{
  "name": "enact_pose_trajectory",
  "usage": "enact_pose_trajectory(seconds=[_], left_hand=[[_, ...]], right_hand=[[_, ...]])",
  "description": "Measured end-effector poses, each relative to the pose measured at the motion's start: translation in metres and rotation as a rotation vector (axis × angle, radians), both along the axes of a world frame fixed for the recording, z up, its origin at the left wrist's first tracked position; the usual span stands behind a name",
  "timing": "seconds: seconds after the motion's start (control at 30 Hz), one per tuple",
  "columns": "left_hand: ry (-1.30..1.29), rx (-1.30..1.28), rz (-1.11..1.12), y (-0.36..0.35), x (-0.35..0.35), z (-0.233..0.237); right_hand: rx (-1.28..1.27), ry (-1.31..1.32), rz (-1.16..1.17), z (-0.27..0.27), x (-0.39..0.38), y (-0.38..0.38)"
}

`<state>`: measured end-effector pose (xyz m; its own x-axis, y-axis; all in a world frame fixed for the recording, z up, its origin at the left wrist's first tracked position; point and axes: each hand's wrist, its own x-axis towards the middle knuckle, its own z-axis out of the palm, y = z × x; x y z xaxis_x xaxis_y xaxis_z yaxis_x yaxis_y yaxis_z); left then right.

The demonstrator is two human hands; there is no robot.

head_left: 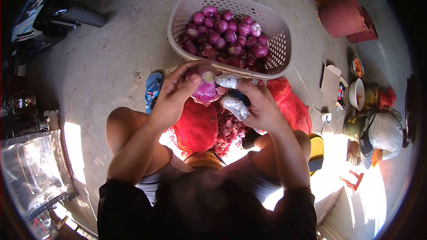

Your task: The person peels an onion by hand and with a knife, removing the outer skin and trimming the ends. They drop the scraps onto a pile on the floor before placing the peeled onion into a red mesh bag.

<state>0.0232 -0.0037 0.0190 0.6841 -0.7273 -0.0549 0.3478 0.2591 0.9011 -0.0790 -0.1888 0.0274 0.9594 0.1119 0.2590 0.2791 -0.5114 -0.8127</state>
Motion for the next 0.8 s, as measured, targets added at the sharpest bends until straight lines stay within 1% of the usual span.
enact_pose_trajectory(seconds=[0.13, 0.23, 0.27, 0.37, 0.47, 0.57, 0.67, 0.8], left_hand=[[0.029, -0.011, -0.015, -0.001, 0.000, 0.001], [0.039, -0.034, -0.009, -0.001, 0.000, 0.003], [0.045, -0.044, -0.004, -0.001, -0.001, 0.004], [0.100, -0.069, -0.014, -0.001, 0.000, 0.005], [0.095, -0.087, -0.020, 0.000, 0.001, 0.006], [0.043, -0.042, 0.002, -0.001, 0.000, 0.006], [0.013, -0.057, -0.012, -0.001, 0.000, 0.004], [0.055, -0.115, -0.042, -0.001, 0.003, 0.004]], right_hand=[[-0.017, -0.004, -0.041, -0.008, -0.002, -0.001], [0.167, -0.042, -0.109, -0.017, -0.001, 0.002], [0.194, -0.142, -0.098, -0.021, 0.002, 0.001], [0.165, -0.067, -0.087, -0.018, -0.005, -0.001], [0.177, -0.075, -0.019, -0.021, -0.006, 0.001], [0.142, -0.039, -0.026, -0.015, -0.004, 0.003], [0.093, 0.033, 0.000, 0.000, -0.002, 0.004], [0.098, -0.007, 0.020, -0.002, 0.000, 0.006]])
